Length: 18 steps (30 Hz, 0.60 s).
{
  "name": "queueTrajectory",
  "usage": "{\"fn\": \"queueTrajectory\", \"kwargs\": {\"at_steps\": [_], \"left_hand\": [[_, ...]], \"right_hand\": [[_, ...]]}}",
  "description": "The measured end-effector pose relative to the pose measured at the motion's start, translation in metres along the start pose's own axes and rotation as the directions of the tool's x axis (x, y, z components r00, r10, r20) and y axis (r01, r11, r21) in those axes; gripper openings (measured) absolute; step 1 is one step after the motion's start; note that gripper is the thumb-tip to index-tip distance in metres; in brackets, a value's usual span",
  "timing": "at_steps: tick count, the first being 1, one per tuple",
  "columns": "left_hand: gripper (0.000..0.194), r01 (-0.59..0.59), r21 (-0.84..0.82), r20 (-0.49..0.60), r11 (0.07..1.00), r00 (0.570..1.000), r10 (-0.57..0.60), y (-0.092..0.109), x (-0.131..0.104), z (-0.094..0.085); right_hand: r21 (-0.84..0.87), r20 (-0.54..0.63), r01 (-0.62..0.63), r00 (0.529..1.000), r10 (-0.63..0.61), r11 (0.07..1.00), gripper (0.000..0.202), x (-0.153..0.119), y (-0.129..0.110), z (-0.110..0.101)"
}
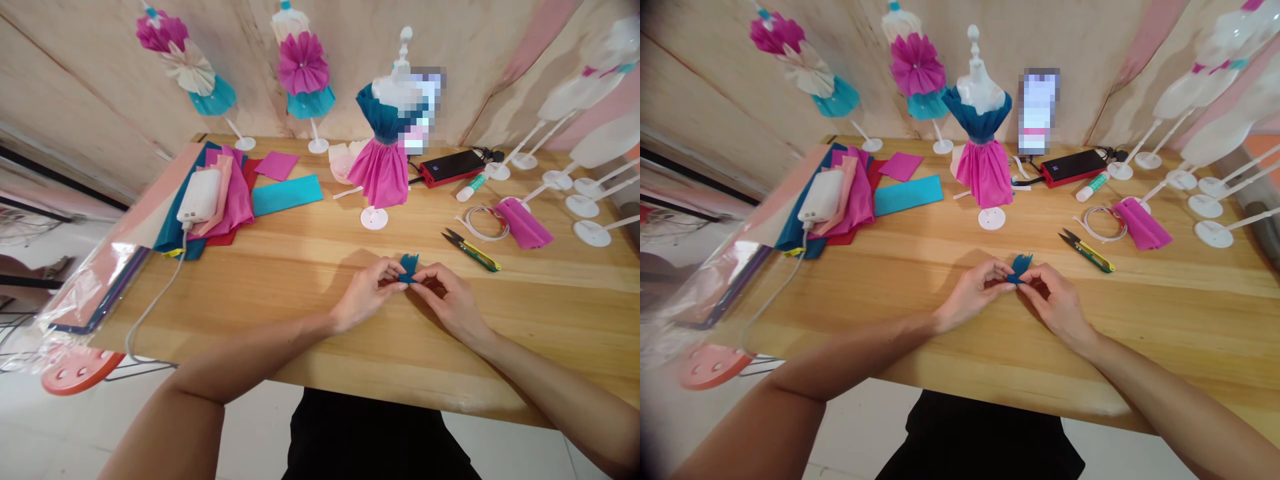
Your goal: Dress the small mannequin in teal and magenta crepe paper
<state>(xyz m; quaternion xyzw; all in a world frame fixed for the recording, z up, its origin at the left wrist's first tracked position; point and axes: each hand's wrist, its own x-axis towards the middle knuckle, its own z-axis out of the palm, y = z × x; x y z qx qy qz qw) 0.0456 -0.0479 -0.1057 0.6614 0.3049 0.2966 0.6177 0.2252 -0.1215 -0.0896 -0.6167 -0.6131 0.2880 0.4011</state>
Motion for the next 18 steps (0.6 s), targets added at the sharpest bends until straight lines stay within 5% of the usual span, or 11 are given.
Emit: {"fn": "queueTrajectory", "kwargs": {"at_steps": [18], "left_hand": [[0.011,-0.008,0.015,0.023,1.0,1.0,0.007,0.0082,-0.0009,-0.002]], "right_hand": [[-0.012,0.013,0.012,1.0,-0.012,1.0,0.016,0.001,0.0002,-0.001]]}}
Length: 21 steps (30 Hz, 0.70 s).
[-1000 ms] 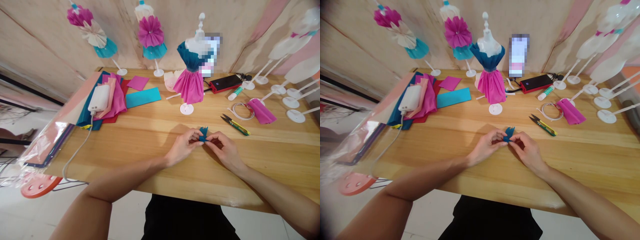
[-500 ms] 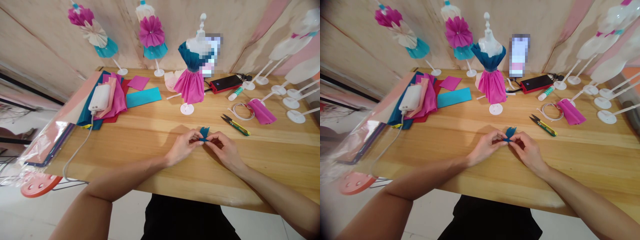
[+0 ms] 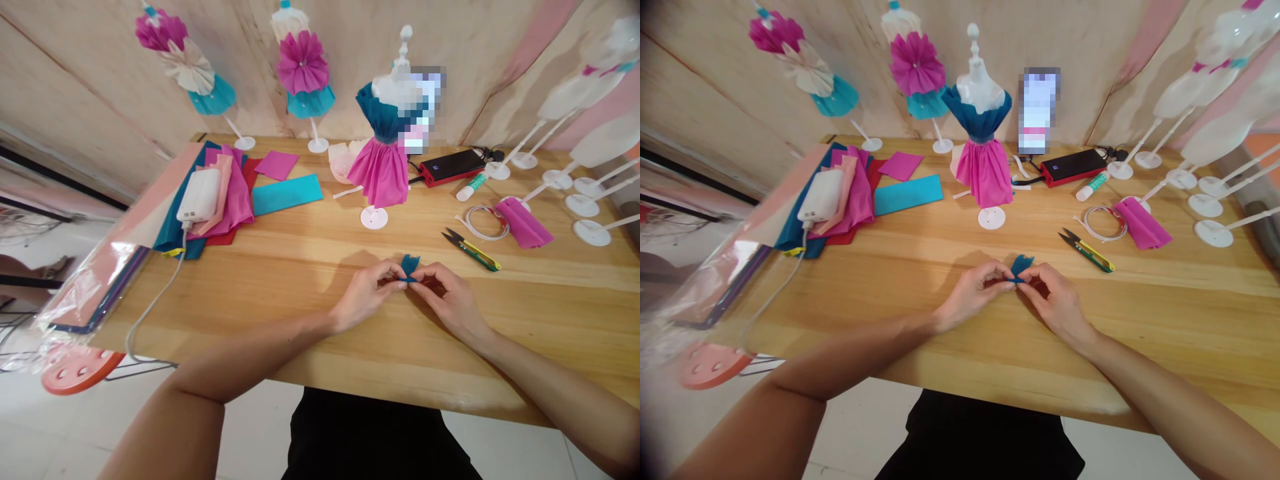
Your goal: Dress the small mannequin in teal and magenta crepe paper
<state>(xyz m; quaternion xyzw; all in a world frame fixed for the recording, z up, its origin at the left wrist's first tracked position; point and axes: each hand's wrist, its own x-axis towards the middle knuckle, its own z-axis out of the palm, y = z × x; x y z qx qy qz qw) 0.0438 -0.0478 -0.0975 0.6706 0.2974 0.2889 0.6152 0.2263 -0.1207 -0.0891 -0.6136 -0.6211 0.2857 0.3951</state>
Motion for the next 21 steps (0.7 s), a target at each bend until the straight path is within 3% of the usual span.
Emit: {"fn": "queueTrajectory", "kwargs": {"at_steps": [21], "left_hand": [[0.017,0.047,-0.038,-0.025,0.998,0.999,-0.048,-0.0052,0.0009,-0.001]], "right_hand": [[0.024,0.01,-0.06,0.998,0.06,0.998,0.013,-0.0003,-0.0003,0.0007]]}}
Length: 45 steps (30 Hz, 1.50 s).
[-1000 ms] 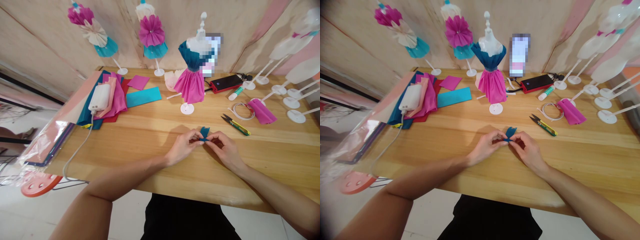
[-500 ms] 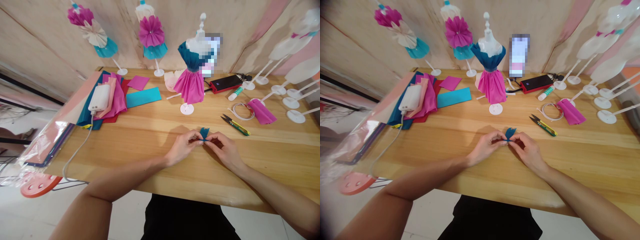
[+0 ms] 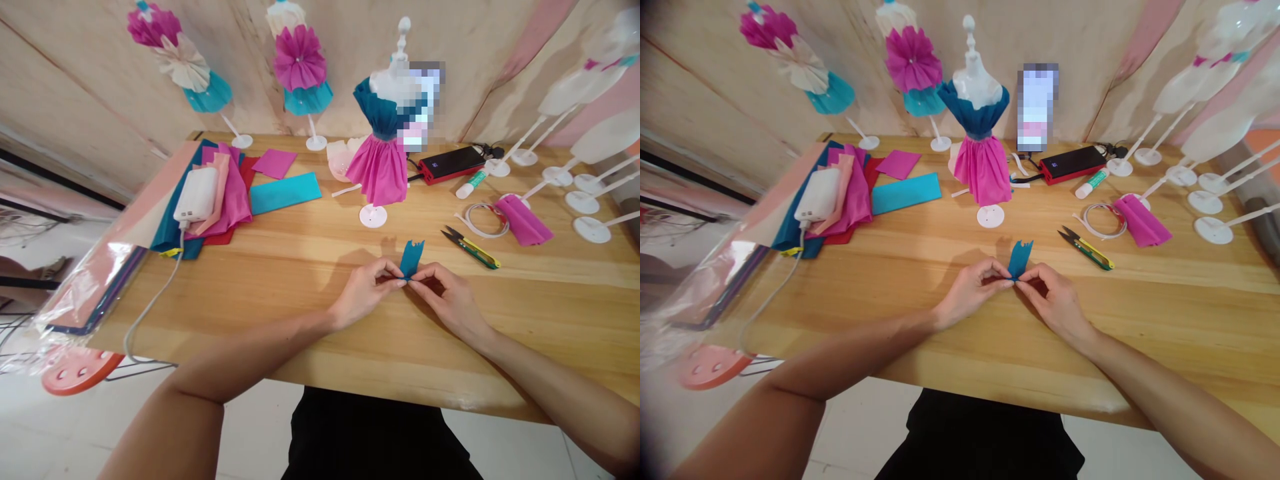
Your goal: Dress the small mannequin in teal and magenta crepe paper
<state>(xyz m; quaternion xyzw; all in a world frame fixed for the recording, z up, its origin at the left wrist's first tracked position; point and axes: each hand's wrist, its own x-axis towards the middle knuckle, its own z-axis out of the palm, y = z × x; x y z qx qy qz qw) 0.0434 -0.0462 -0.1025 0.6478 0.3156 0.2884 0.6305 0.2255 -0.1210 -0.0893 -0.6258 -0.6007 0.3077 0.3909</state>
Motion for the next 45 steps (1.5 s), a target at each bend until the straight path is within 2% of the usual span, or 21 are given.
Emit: {"fn": "queueTrajectory", "kwargs": {"at_steps": [7,16,29,38,45], "left_hand": [[0.017,0.003,0.015,0.001,1.0,1.0,-0.003,0.0,-0.0002,0.0],[0.017,0.01,-0.011,0.005,1.0,1.0,-0.01,0.0013,-0.0003,0.0002],[0.014,-0.029,0.027,0.014,0.999,1.0,0.028,0.0035,-0.0006,0.0014],[0.017,-0.029,0.044,0.033,0.999,0.999,0.028,0.0014,-0.001,0.001],[0.016,-0.034,0.027,0.032,0.999,0.999,0.033,0.0011,-0.0011,0.0008]], "right_hand": [[0.107,0.014,-0.079,0.997,0.078,0.991,0.018,0.0019,0.0017,-0.0001],[0.104,0.018,-0.118,0.993,0.116,0.988,0.021,0.0009,0.0062,-0.0004],[0.091,0.027,-0.049,0.999,0.047,0.995,0.015,0.0019,-0.0021,-0.0014],[-0.028,-0.016,0.048,0.999,-0.048,0.998,0.009,0.0001,0.0022,0.0],[-0.052,-0.021,0.06,0.998,-0.061,0.997,0.013,0.0008,0.0047,0.0011]]}}
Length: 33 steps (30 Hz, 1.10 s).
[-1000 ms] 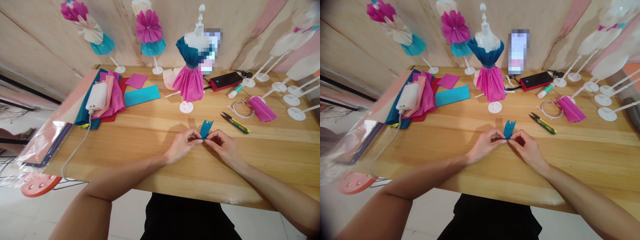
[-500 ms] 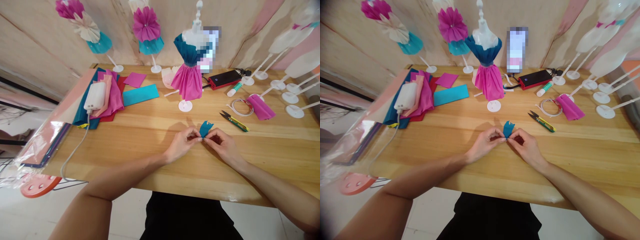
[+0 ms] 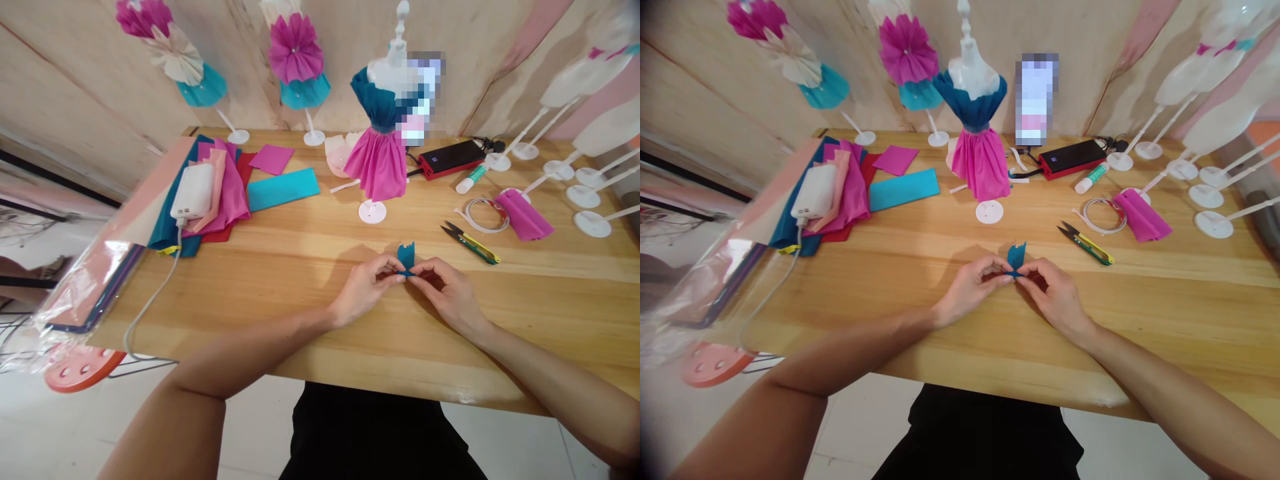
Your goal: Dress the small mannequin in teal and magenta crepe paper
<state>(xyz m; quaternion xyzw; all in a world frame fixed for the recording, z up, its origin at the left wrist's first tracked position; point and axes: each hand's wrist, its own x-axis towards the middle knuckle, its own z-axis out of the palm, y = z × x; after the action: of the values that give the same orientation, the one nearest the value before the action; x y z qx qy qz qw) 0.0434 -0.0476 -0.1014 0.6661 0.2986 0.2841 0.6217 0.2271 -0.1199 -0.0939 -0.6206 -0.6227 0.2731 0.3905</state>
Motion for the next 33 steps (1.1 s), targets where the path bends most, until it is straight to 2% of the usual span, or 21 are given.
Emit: {"fn": "queueTrajectory", "kwargs": {"at_steps": [11,17,20,33], "left_hand": [[0.015,0.021,0.004,0.009,1.0,1.0,-0.021,0.003,0.0002,-0.0004],[0.02,0.007,-0.002,-0.014,1.0,1.0,-0.007,-0.0003,0.0012,0.0002],[0.016,0.004,-0.014,-0.007,1.0,1.0,-0.004,0.0,0.0017,0.0005],[0.014,-0.001,-0.043,0.005,0.999,1.0,0.001,0.0008,0.0013,-0.0006]], "right_hand": [[-0.02,0.001,0.017,1.0,-0.017,1.0,0.013,0.0008,-0.0042,-0.0014],[-0.009,-0.001,0.053,0.999,-0.053,0.999,0.011,0.0008,-0.0055,-0.0017],[-0.011,-0.012,0.065,0.998,-0.065,0.998,0.011,0.0007,-0.006,-0.0017],[-0.005,0.008,0.003,1.0,-0.003,1.0,0.016,0.0,-0.0016,-0.0005]]}}
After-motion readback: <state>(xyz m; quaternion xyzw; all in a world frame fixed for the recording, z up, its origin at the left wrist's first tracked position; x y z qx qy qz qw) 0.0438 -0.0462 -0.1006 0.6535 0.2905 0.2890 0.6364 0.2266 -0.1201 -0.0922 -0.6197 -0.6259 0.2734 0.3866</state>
